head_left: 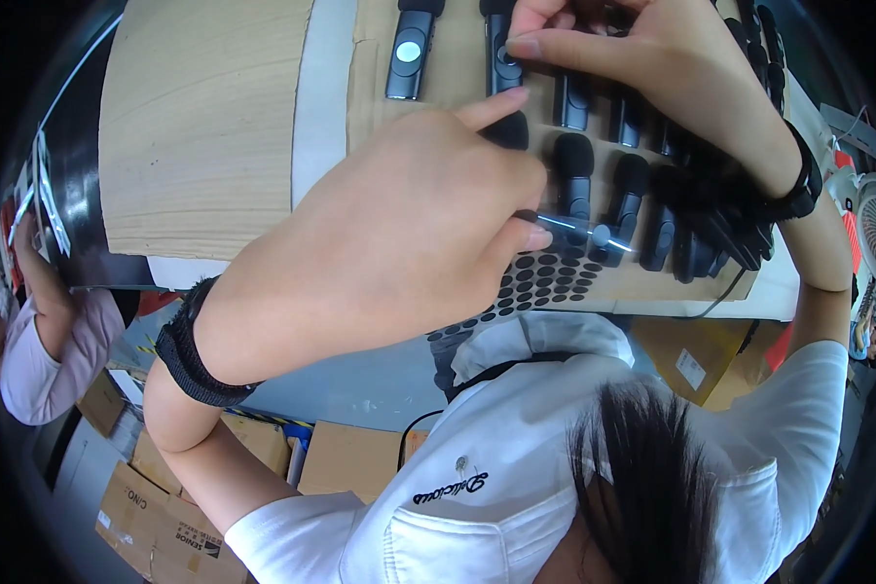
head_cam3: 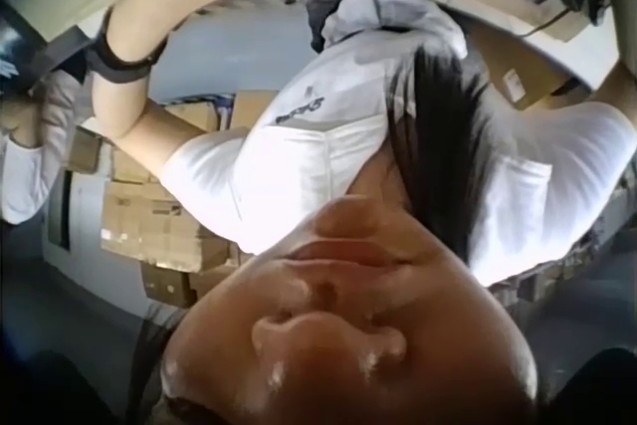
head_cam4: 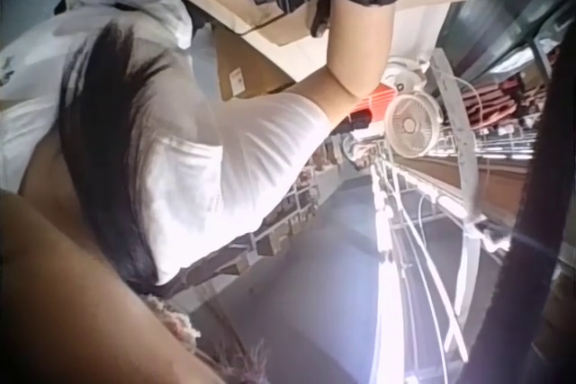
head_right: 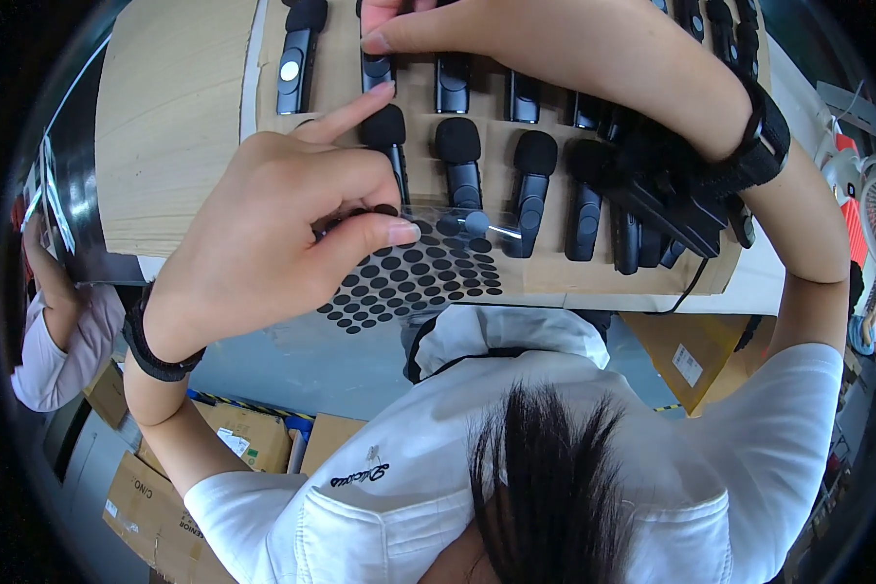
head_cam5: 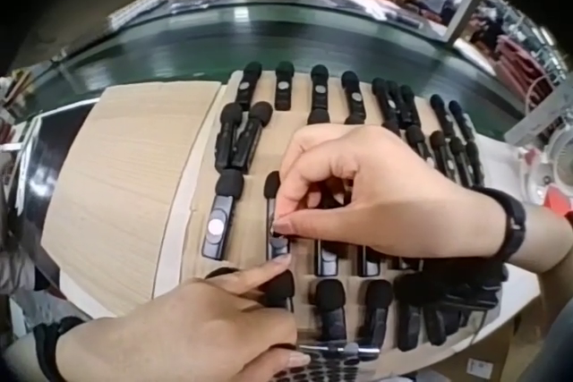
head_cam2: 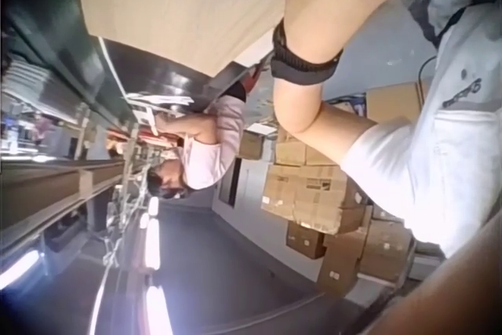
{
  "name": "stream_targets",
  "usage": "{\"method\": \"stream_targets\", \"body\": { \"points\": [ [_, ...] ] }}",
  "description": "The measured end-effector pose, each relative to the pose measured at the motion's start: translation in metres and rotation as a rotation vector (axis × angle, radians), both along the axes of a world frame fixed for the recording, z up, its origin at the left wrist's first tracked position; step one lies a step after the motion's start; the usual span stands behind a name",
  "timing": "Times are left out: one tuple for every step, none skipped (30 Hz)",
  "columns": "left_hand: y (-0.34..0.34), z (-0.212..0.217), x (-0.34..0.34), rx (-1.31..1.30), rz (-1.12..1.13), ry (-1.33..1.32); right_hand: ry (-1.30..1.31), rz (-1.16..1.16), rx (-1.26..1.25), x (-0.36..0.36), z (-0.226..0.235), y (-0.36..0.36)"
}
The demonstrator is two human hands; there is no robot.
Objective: The person peels small black stickers from a plastic sheet by hand and presses them onto the circular buttons of several wireless microphones arranged on a cardboard surface. They repeat this process for each device, moving across the rows until all microphones have a sticker applied.
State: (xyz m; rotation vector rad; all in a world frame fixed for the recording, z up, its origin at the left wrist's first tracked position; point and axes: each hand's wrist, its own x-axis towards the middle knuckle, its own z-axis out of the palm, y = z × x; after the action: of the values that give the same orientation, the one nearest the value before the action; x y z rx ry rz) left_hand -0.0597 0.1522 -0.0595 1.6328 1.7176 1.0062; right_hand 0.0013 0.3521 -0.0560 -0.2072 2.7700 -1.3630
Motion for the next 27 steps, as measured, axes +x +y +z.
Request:
{"method": "stream_targets", "body": {
  "points": [
    [0.000,0.000,0.000,0.001,-0.002,-0.007,0.015,0.014,-0.012,-0.001,-0.003,0.001],
    [0.000,0.000,0.001,0.004,0.000,0.000,0.023,0.021,-0.019,-0.001,-0.005,0.003],
    [0.001,0.000,0.001,0.006,-0.001,-0.001,0.031,0.029,-0.026,-0.002,-0.007,0.004],
    [0.001,0.000,0.001,0.009,-0.004,-0.006,0.032,0.031,-0.027,-0.002,-0.009,0.005],
    [0.001,0.000,0.001,0.008,-0.001,-0.002,0.038,0.039,-0.023,-0.003,-0.009,0.006],
    [0.002,0.000,0.003,0.008,0.001,-0.002,0.043,0.047,-0.019,-0.003,-0.009,0.007],
    [0.002,0.000,0.003,0.011,-0.005,-0.007,0.053,0.060,-0.009,-0.003,-0.008,0.007],
    [0.002,0.000,0.003,0.004,0.005,-0.008,0.057,0.069,0.013,-0.003,-0.007,0.007],
    [0.002,0.000,0.003,-0.001,0.008,-0.013,0.061,0.077,0.035,-0.002,-0.005,0.006],
    [0.002,0.000,0.002,-0.017,0.014,-0.014,0.061,0.082,0.071,-0.001,-0.003,0.005],
    [0.002,-0.001,0.002,0.007,0.011,-0.012,0.028,0.052,0.055,-0.001,0.000,0.004],
    [0.002,-0.001,0.002,0.018,0.011,-0.006,-0.004,0.022,0.038,0.001,0.003,0.002],
    [0.001,0.000,0.001,0.021,0.007,-0.003,-0.069,-0.041,-0.030,0.001,0.009,0.002],
    [0.001,0.000,0.001,0.033,0.006,0.008,-0.023,-0.060,0.010,0.003,0.011,-0.001],
    [0.000,0.000,0.001,0.034,0.004,0.013,0.022,-0.080,0.052,0.005,0.016,-0.004],
    [-0.001,0.001,0.001,0.038,0.002,0.016,0.066,-0.103,0.094,0.007,0.020,-0.006],
    [-0.003,0.002,0.002,0.035,0.027,0.006,0.037,-0.062,0.092,0.010,0.025,-0.007],
    [-0.004,0.003,0.002,0.037,0.047,-0.003,0.007,-0.022,0.090,0.013,0.031,-0.008],
    [-0.005,0.005,0.001,0.029,0.054,0.006,-0.023,0.019,0.088,0.017,0.036,-0.008],
    [-0.007,0.007,0.000,0.010,0.082,0.024,-0.063,0.092,0.047,0.021,0.040,-0.010],
    [-0.010,0.010,-0.002,-0.019,0.097,0.058,-0.104,0.166,0.007,0.025,0.042,-0.010],
    [-0.012,0.012,-0.003,-0.013,0.113,0.075,-0.181,0.195,-0.002,0.029,0.043,-0.012],
    [-0.014,0.014,-0.004,-0.007,0.130,0.092,-0.257,0.225,-0.012,0.033,0.043,-0.014],
    [-0.015,0.015,-0.004,0.034,0.146,0.092,-0.227,0.199,0.029,0.036,0.043,-0.015],
    [-0.017,0.016,-0.002,0.059,0.174,0.104,-0.196,0.174,0.071,0.039,0.042,-0.017],
    [-0.019,0.018,-0.001,0.062,0.227,0.096,-0.191,0.134,0.073,0.041,0.042,-0.017],
    [-0.022,0.020,0.004,0.050,0.291,0.099,-0.186,0.094,0.075,0.041,0.042,-0.018]
  ]
}}
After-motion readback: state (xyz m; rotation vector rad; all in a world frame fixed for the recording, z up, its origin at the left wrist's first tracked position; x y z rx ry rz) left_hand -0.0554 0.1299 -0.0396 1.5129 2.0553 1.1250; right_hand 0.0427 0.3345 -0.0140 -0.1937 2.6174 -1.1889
